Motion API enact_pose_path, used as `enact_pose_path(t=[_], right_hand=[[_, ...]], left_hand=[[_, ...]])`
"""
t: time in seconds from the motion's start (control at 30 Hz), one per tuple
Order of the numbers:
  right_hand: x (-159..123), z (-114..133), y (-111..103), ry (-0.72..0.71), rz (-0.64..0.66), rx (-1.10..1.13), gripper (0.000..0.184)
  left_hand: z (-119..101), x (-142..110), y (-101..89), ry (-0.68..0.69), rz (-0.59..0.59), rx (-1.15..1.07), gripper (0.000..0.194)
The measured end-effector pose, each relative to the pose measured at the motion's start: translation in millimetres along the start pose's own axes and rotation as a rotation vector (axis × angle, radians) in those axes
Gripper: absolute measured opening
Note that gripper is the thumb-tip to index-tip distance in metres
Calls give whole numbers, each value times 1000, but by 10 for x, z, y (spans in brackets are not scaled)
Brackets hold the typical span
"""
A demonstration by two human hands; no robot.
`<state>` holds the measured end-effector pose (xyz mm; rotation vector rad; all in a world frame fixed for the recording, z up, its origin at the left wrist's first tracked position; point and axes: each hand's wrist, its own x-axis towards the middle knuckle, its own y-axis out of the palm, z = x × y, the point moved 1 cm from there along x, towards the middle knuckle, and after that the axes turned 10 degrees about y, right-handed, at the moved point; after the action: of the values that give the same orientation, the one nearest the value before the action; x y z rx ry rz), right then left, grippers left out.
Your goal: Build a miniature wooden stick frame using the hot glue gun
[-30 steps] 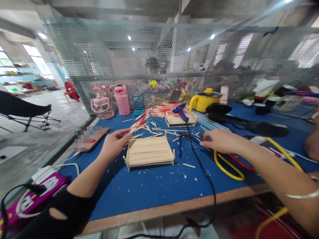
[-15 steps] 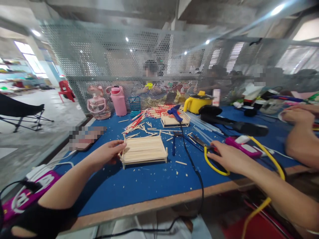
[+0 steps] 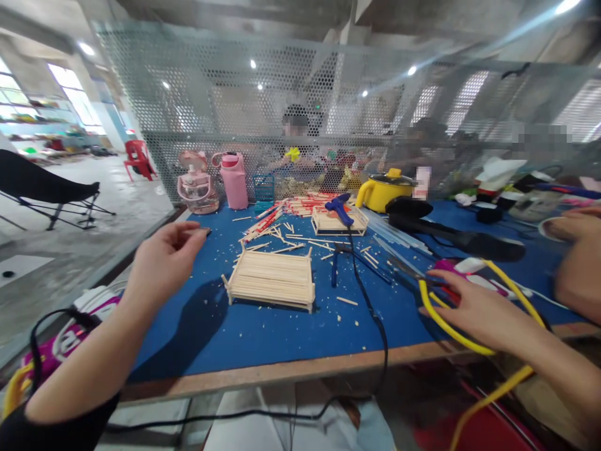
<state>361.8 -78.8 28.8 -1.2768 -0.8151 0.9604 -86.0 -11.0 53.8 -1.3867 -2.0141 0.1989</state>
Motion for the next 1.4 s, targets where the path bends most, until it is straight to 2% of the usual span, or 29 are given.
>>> enact_pose_path(t=[0.03, 0.07, 0.13, 0.2, 0.3, 0.37, 0.47, 0.7, 0.9, 1.1, 1.4], right_hand=[[-52, 42, -35, -14, -31, 3, 53], [-99, 113, -62, -34, -58, 18, 48], [-166, 335, -79, -108, -82, 82, 42], [-194, 617, -49, -196, -67, 161, 39], [-172, 1001, 34, -321, -47, 203, 38], [-127, 1165, 84, -370, -54, 174, 47], [-56, 1282, 138, -400, -80, 99, 56], [-27, 1403, 163, -432, -97, 26, 62], [-11, 1533, 139, -424, -53, 17, 65], [0, 1578, 158, -414, -16, 17, 67], [-15, 1612, 130, -403, -88, -57, 66]], left_hand=[[-134, -77, 42, 99, -67, 22, 37], [-267, -150, 137, 199, -30, 15, 32], [-488, -252, 447, 337, 264, 16, 26], [-612, -266, 796, 357, 427, 157, 25], [-646, -173, 1192, 339, 473, 224, 29], [-620, -122, 1324, 317, 474, 261, 33], [-586, -125, 1383, 282, 449, 316, 30], [-565, -182, 1413, 228, 419, 344, 25], [-537, -174, 1428, 235, 433, 361, 28], [-543, -193, 1427, 259, 434, 388, 31], [-545, -206, 1430, 275, 439, 423, 33]])
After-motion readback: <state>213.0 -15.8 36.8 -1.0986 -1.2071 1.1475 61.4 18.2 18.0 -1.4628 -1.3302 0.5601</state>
